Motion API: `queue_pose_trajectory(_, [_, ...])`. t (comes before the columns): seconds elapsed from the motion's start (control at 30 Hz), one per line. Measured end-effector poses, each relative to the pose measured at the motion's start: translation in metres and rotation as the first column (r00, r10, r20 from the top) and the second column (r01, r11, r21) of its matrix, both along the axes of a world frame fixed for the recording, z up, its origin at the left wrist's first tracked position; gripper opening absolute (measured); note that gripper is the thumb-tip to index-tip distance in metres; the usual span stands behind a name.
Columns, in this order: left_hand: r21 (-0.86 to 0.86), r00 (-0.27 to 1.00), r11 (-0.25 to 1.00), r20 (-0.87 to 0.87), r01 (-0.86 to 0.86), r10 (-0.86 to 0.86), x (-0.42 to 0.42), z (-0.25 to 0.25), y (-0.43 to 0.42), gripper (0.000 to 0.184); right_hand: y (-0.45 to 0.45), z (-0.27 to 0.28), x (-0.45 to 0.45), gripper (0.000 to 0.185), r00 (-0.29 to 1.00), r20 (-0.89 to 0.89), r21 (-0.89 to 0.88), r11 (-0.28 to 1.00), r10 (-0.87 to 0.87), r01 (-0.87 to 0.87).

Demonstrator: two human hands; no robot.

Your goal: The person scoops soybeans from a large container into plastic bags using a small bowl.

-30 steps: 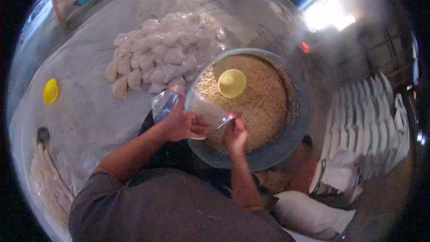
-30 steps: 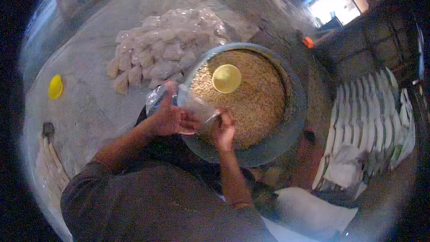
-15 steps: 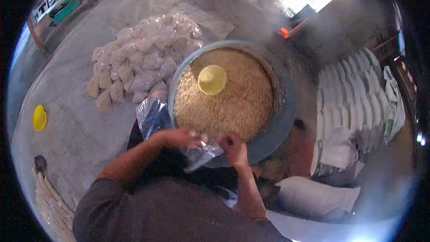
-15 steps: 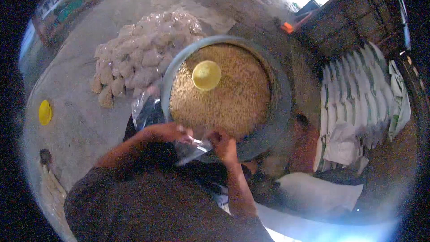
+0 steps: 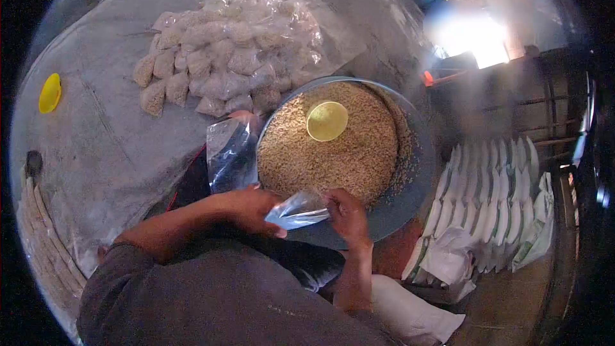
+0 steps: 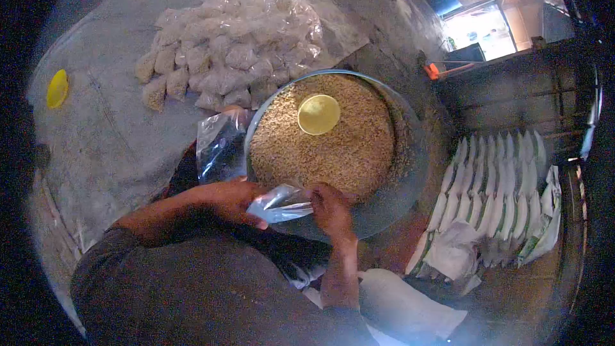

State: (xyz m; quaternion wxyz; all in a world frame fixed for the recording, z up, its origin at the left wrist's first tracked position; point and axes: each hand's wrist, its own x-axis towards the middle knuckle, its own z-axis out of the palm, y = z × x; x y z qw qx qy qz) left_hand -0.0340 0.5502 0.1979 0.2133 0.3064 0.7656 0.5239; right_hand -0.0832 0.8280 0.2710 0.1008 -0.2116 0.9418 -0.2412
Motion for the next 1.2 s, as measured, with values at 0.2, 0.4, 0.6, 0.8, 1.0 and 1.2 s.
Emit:
queue_pose_trajectory(0.2, [0.02,0.984,0.985,-0.035,-0.174,0.175,-0.023,-0.019,0.02,0.025,-0.008,0.02,-0.007,0.009,0.994,0.037,0.074,0.992,0.104,-0.106])
queue_pose_trajectory(0.4, [0.121,0.892,0.888,-0.035,-0.444,0.451,-0.017,-0.009,0.021,0.033,-0.028,0.023,-0.024,0.008,0.934,0.003,0.172,0.92,0.356,-0.352])
queue_pose_trajectory(0.6, [0.122,0.803,0.811,-0.12,-0.571,0.584,0.0,-0.025,0.019,0.027,-0.044,0.026,-0.041,0.013,0.953,0.0,0.056,0.951,0.304,-0.304])
queue_pose_trajectory(0.8, [-0.169,0.74,0.73,-0.001,-0.663,0.672,0.002,-0.015,0.019,0.029,-0.027,-0.017,-0.066,0.022,0.965,-0.088,-0.074,0.965,0.246,-0.253])
queue_pose_trajectory(1.0, [0.15,0.68,0.689,0.406,-0.709,0.611,0.01,-0.068,0.068,0.043,0.009,-0.147,-0.175,0.07,0.697,0.546,-0.402,0.585,-0.465,0.705])
queue_pose_trajectory(1.2, [-0.052,0.717,0.763,0.306,-0.644,0.626,0.02,-0.041,0.038,0.034,-0.033,-0.235,-0.226,0.086,0.793,0.298,-0.7,0.443,-0.531,0.56])
